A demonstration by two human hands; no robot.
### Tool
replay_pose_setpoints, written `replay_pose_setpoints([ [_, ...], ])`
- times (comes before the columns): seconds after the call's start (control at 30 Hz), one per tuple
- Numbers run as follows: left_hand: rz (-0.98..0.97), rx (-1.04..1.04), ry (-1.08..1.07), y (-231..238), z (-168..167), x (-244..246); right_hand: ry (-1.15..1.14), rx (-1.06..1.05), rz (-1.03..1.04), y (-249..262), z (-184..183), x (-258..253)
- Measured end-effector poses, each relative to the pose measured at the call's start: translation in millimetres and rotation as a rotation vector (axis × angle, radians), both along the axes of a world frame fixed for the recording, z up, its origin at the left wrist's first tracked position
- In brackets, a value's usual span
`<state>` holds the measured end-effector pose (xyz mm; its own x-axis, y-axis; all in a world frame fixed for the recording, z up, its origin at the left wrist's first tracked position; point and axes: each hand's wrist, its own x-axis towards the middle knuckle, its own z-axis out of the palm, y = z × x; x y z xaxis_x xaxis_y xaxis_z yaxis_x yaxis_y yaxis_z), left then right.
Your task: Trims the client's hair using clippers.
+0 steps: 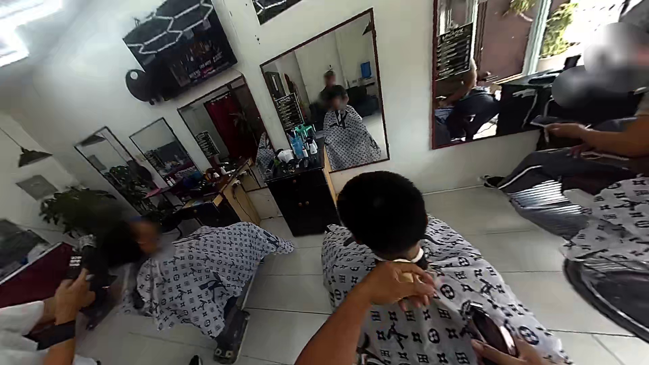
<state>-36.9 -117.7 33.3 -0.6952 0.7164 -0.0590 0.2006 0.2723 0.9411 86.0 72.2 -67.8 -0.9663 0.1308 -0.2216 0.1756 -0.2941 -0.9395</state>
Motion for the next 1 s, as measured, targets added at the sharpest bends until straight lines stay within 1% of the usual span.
replay_pose_setpoints([
  [0.03,0.016,0.078,0.032,-3.3,0.2,-1.1,-0.014,0.003,-0.008,-6.0,10.0,2.5],
  [0.07,0.029,0.098,0.031,-5.7,1.0,-3.5,-0.009,-0.007,-0.022,-7.8,8.1,2.7],
  [0.17,-0.034,-0.059,-0.102,-11.8,7.7,-6.6,0.068,-0.126,-0.057,-1.5,-43.6,-1.7],
  [0.2,-0.052,-0.027,-0.098,-12.7,7.6,-5.8,0.081,-0.166,-0.064,-1.5,-49.5,-0.5],
  [0.23,-0.043,0.053,-0.071,-13.3,5.8,-4.6,0.075,-0.195,-0.070,-2.8,-45.7,2.0],
  [0.27,-0.007,0.136,-0.033,-12.9,2.8,-3.8,0.044,-0.211,-0.066,-5.6,-30.8,6.9],
  [0.3,0.042,0.163,-0.014,-11.9,0.9,-4.0,-0.007,-0.203,-0.054,-10.7,-4.7,13.5],
  [0.37,0.059,0.078,-0.054,-12.9,2.2,-5.0,-0.096,-0.160,-0.008,-12.2,30.5,19.4],
  [0.4,0.039,0.105,-0.061,-12.8,1.9,-4.5,-0.114,-0.136,0.021,-7.6,40.3,19.6],
  [0.43,0.016,0.218,-0.043,-11.1,-1.9,-2.6,-0.115,-0.120,0.036,-1.0,44.5,19.4],
  [0.5,-0.006,0.496,0.010,-4.9,-10.2,-4.0,-0.089,-0.119,0.043,10.9,39.6,15.1],
  [0.53,0.003,0.531,0.011,-1.9,-11.2,-7.9,-0.076,-0.129,0.040,15.3,33.9,10.8],
  [0.57,0.020,0.461,-0.011,-0.2,-10.4,-11.5,-0.064,-0.139,0.040,18.2,27.6,6.3],
  [0.63,0.044,0.170,-0.043,2.3,-9.2,-7.4,-0.027,-0.169,0.056,24.8,1.4,0.2],
  [0.67,0.043,0.068,-0.002,3.4,-7.3,-0.1,0.004,-0.191,0.060,30.7,-21.0,-3.8],
  [0.7,0.056,0.039,0.114,4.1,-2.9,8.4,0.025,-0.202,0.058,36.6,-38.8,-7.5],
  [0.73,0.100,0.071,0.317,3.1,2.9,15.4,0.040,-0.206,0.047,40.0,-49.2,-9.9],
  [0.8,0.265,0.177,0.843,-0.5,15.6,13.4,0.041,-0.195,0.022,40.6,-55.5,-10.5],
  [0.83,0.360,0.184,1.053,-2.9,24.1,3.2,0.038,-0.184,-0.001,38.8,-56.0,-10.3],
  [0.87,0.439,0.159,1.176,-5.2,31.9,-9.7,0.035,-0.170,-0.022,36.9,-55.2,-10.6],
  [0.9,0.469,0.109,1.227,-8.3,37.8,-23.3,0.035,-0.159,-0.042,33.6,-52.7,-11.3],
  [0.93,0.450,0.046,1.242,-11.8,42.8,-36.8,0.046,-0.161,-0.064,28.2,-48.8,-14.3],
  [1.0,0.348,-0.092,1.230,-16.8,48.9,-58.4,0.085,-0.157,-0.101,15.1,-36.9,-22.6],
])
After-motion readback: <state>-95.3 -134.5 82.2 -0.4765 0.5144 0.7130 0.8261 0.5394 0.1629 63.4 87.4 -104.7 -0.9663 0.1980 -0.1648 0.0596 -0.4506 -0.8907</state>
